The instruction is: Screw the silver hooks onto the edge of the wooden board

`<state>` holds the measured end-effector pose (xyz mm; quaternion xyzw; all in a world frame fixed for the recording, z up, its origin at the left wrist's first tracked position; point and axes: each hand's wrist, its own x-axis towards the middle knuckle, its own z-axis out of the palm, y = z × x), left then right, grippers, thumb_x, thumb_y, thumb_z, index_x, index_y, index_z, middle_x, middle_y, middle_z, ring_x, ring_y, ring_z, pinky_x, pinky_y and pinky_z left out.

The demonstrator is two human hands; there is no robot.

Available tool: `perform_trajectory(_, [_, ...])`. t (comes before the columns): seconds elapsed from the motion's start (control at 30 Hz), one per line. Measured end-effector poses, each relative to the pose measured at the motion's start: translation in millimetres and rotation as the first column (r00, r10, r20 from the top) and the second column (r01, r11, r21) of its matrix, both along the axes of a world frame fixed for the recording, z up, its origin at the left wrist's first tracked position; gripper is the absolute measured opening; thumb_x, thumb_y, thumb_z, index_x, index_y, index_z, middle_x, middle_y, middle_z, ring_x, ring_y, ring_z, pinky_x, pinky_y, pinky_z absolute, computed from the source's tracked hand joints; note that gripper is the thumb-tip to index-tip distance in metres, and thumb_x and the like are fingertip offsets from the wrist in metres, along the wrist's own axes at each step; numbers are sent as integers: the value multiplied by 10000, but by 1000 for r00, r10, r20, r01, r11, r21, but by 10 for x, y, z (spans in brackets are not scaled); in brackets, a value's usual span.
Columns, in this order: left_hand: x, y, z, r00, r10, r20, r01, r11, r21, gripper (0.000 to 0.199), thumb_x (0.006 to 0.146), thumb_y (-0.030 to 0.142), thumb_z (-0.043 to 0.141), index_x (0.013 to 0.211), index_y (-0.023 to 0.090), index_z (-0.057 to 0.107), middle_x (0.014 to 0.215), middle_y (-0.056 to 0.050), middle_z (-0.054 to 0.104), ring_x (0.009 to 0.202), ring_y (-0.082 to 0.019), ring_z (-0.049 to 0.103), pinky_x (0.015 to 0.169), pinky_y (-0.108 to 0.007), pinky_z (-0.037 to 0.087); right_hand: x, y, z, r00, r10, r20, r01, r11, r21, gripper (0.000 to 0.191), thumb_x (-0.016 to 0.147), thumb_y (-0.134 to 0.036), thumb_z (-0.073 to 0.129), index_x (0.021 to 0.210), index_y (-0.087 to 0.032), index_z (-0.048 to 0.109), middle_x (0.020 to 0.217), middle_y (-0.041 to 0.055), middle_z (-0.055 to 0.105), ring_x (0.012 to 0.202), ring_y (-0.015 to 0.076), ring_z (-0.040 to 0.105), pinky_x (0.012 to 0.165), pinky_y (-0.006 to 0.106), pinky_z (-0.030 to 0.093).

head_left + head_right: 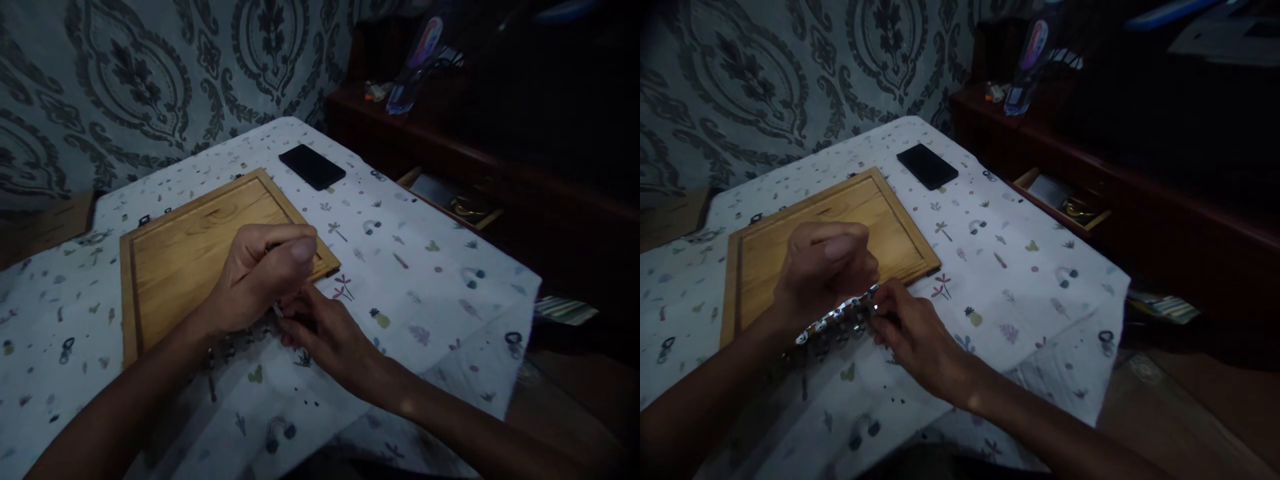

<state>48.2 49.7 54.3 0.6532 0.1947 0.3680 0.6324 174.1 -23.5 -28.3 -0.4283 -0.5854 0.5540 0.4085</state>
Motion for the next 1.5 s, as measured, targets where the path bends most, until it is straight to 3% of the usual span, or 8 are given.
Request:
perform_trajectory(0.1, [15, 28, 11, 993, -98, -68, 100, 995, 24, 451, 939, 321, 491, 541, 170, 340, 516, 23, 287, 433, -59, 231, 397, -223, 192, 1, 10, 25, 1000, 4, 31, -4, 1000, 15, 58, 926, -207, 522, 967, -219, 483, 740, -9, 632, 658, 144, 616, 625, 277, 488])
perform_trajectory(0.2, [40, 29, -9, 994, -82, -71, 85, 996, 31, 460, 937, 332, 495, 540, 171, 325, 511, 31, 264, 421, -54, 220, 386, -219, 185, -9, 15, 34, 1000, -12, 0, 12, 1000, -5, 69, 913, -192, 531, 950, -220, 479, 737, -15, 623, 640, 137, 618, 613, 268, 489])
perform_trajectory(0.3, [42, -5, 8, 989, 140, 49, -140, 990, -5, 424, 903, 298, 535, 541, 175, 350, 505, 43, 268, 409, -52, 215, 379, -221, 193, -26, 13, 10, 999, -9, -47, 7, 999, -32, 91, 906, -172, 530, 936, -226, 462, 728, -29, 604, 635, 128, 621, 606, 259, 490])
perform_trajectory(0.4, [14, -72, 91, 885, 427, 185, -417, 904, -90, 407, 833, 258, 582, 535, 183, 316, 452, 63, 214, 377, -49, 184, 366, -227, 177, -36, 7, -32, 998, -7, -60, 5, 999, -45, 93, 909, -191, 536, 955, -223, 461, 745, -26, 604, 642, 122, 615, 598, 257, 489])
perform_trajectory(0.53, [-32, -188, 171, 799, 584, 142, -572, 812, -119, 357, 873, 245, 519, 562, 183, 355, 437, 52, 250, 384, -71, 234, 405, -239, 243, -33, -1, -58, 998, -16, -53, 13, 998, -67, 121, 916, -235, 552, 994, -215, 462, 742, -19, 615, 637, 121, 605, 596, 262, 493])
perform_trajectory(0.8, [-16, -380, 48, 750, 642, 160, -635, 767, -98, 276, 913, 162, 422, 638, 195, 413, 507, 34, 338, 464, -107, 312, 489, -276, 312, -14, -1, -12, 999, -7, -39, 4, 997, -74, 134, 917, -270, 555, 1002, -212, 468, 766, 0, 621, 646, 121, 594, 588, 266, 486])
perform_trajectory(1.17, [-20, -438, -25, 749, 642, 165, -643, 764, -57, 229, 901, 129, 444, 685, 204, 430, 526, 38, 361, 485, -107, 339, 510, -286, 300, -13, 2, -6, 999, 14, -47, -17, 997, -69, 122, 925, -272, 549, 979, -218, 454, 773, -7, 606, 653, 120, 596, 587, 265, 486])
perform_trajectory(1.5, [-29, -508, -71, 763, 631, 143, -638, 770, 10, 269, 934, 384, 531, 727, 225, 463, 578, 29, 394, 545, -131, 402, 542, -310, 326, -13, -4, -13, 998, 15, -60, -19, 998, -68, 120, 930, -287, 533, 986, -214, 457, 788, 0, 605, 647, 120, 608, 563, 258, 492])
